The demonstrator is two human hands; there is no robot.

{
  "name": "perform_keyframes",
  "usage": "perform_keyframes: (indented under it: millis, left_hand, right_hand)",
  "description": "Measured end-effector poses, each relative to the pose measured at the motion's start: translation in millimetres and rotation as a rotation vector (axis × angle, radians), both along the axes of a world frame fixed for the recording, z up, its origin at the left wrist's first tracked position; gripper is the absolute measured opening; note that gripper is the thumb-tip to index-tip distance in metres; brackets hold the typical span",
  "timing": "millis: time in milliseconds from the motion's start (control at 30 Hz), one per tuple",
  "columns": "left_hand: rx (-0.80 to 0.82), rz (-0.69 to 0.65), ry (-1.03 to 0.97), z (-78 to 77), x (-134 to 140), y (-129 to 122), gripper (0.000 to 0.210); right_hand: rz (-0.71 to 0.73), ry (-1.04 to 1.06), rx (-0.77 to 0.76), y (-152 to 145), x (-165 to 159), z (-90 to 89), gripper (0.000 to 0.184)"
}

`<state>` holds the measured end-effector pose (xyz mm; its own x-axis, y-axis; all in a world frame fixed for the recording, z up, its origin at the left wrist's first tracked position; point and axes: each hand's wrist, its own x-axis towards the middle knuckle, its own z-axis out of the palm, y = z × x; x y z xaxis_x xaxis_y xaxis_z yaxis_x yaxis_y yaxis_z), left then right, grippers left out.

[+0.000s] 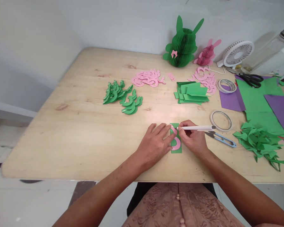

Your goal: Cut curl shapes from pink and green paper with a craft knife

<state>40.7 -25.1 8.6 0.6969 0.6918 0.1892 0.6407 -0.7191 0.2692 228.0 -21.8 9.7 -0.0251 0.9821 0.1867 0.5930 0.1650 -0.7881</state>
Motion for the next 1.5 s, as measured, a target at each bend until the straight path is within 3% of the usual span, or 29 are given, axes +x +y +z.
perform_keyframes:
  millis: [1500]
  left_hand:
    - [0.019, -0.008, -0.024, -1.9, 0, 0, 0.038]
  right_hand:
    - [-0.053, -0.041, -0.018, -4, -1, 9.0, 0.006]
